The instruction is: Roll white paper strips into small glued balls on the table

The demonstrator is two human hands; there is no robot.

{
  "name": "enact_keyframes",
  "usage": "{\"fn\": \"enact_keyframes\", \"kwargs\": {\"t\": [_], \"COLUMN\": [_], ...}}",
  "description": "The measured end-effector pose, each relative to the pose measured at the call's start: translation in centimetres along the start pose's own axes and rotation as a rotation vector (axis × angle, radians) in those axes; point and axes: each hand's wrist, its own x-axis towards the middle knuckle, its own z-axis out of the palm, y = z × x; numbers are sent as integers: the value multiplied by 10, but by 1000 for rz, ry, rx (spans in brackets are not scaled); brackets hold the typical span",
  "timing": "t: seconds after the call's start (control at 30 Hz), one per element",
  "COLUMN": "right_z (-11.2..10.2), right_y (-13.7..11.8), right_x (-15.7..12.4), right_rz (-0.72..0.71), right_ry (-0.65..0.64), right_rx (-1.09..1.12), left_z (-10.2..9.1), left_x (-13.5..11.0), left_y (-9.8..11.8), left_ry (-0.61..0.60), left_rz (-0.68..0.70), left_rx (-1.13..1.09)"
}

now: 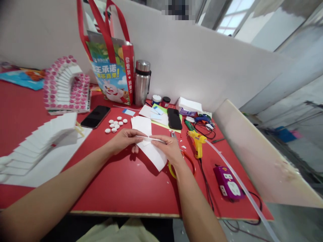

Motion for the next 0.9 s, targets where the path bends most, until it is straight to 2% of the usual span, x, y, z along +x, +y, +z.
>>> {"fn": "enact_keyframes", "kwargs": {"t": [0.23,0.33,0.5,0.77,0.9], "right_z": [-5,-7,-9,-23,-30], "right_y": [-5,-3,-3,-13,-20], "right_x": [-1,0,0,1,-2], "right_rz": [28,-12,-115,-342,-345], "right_ry": [-27,-35,-62,76,152], "right_rx": [182,142,-35,-294,-207], "left_z": [-6,-5,-6,-16,-17], "left_x": [-1,-1,2,0,0], "left_y": [1,1,-2,9,9], "left_ry": [29,38,146,168,170], "left_rz": [35,7,6,95,102], "left_rx": [-101,-116,-38,47,105]}}
